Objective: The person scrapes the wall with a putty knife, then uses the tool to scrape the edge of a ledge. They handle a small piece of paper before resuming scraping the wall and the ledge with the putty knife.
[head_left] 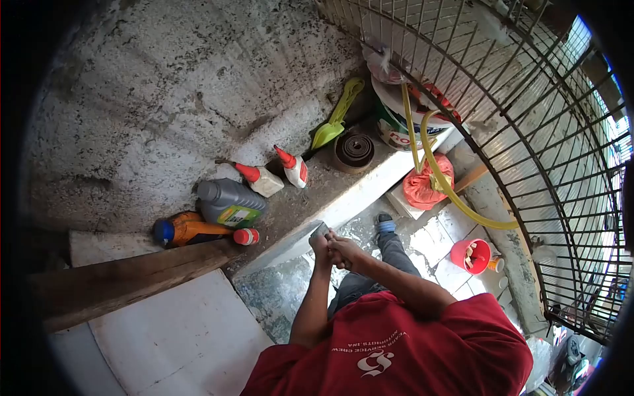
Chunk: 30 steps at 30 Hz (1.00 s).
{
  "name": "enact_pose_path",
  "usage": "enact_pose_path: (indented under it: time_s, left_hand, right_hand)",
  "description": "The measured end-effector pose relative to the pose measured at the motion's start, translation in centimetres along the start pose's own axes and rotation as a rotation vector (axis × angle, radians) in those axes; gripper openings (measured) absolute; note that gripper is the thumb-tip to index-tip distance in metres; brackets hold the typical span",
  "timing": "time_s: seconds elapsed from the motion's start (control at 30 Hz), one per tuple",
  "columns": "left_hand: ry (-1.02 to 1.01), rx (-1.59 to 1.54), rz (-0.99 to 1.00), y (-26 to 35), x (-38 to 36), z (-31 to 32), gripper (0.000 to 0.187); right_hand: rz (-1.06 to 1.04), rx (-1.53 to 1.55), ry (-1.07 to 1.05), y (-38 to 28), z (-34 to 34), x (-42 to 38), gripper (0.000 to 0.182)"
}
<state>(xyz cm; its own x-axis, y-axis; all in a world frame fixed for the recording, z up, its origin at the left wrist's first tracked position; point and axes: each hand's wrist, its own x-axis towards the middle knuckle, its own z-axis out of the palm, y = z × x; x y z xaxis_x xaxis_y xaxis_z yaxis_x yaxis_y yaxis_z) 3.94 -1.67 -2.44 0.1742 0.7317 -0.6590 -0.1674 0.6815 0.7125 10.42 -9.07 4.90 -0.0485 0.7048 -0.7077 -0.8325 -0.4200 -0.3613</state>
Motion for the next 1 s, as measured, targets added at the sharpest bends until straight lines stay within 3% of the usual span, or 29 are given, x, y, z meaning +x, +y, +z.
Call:
enact_pose_path:
  time_s: [0.03,0.13,0.23,0.27,0.37,0.43,0.5,0.6,0.63,0.67,0.73,0.77,0.83,0.93,1.0]
  left_hand:
    - [0.004,0.128,0.060,0.0,0.2,-0.5,0.024]
    - [-0.167,0.076,-0.007,0.5,-0.4,-0.9,0.024]
    - [-0.056,-0.120,-0.043,-0.3,-0.2,-0.8,0.023]
    - [-0.016,-0.162,0.013,-0.7,0.3,-1.1,0.021]
    - [-0.093,0.019,0.092,-2.4,2.1,-3.0,0.021]
    - [-0.025,0.088,0.268,-3.0,2.1,-2.5,0.021]
    - [0.009,-0.094,0.002,0.3,-1.5,0.1,0.022]
    - [-0.172,0.236,0.263,0.4,-1.3,-0.5,0.023]
    - [-0.199,0.113,0.010,0.9,-2.0,-0.2,0.027]
    - [-0.159,0.079,0.056,-1.5,0.4,-1.5,0.027]
    - [0.021,0.170,0.084,-0.6,0.0,0.0,0.025]
    - [-0.086,0.208,0.194,0.1,-0.9,0.1,0.024]
    - [0.035,-0.041,0.059,0.4,-0.8,0.8,0.021]
    - [-0.031,-0.079,0.064,-1.5,1.7,-0.6,0.020]
    - [-0.095,-0.048,0.189,-1.4,0.2,-0.2,0.020]
  right_hand:
    - [-0.025,0.014,-0.010,0.2,0.0,0.7,0.015]
    - [0.070,0.042,-0.033,0.7,-1.1,2.3,0.018]
    - [-0.010,-0.110,-0.015,-0.1,0.2,-1.5,0.015]
    - [-0.009,-0.113,-0.022,-0.6,0.9,-2.1,0.008]
    - [0.157,0.083,-0.123,1.1,-1.8,4.5,0.011]
    - [0.097,-0.008,-0.060,0.8,-1.1,3.0,0.014]
    - [-0.017,-0.143,-0.008,0.4,-0.1,-1.2,0.013]
    - [0.063,0.003,-0.070,-0.1,-1.2,0.9,0.007]
    - [0.095,0.072,-0.098,0.3,-1.9,2.9,0.006]
    - [0.183,0.083,-0.056,0.7,-2.4,4.3,0.007]
    - [0.109,0.050,-0.080,0.0,-1.9,2.3,0.007]
    - [0.046,0.001,-0.079,-0.9,-0.6,-0.5,0.008]
    - [0.082,0.036,-0.104,-1.4,-0.5,-0.3,0.007]
    - [0.180,0.101,-0.074,-0.4,-1.7,3.5,0.009]
    - [0.098,0.021,-0.068,-0.7,-1.6,1.6,0.007]
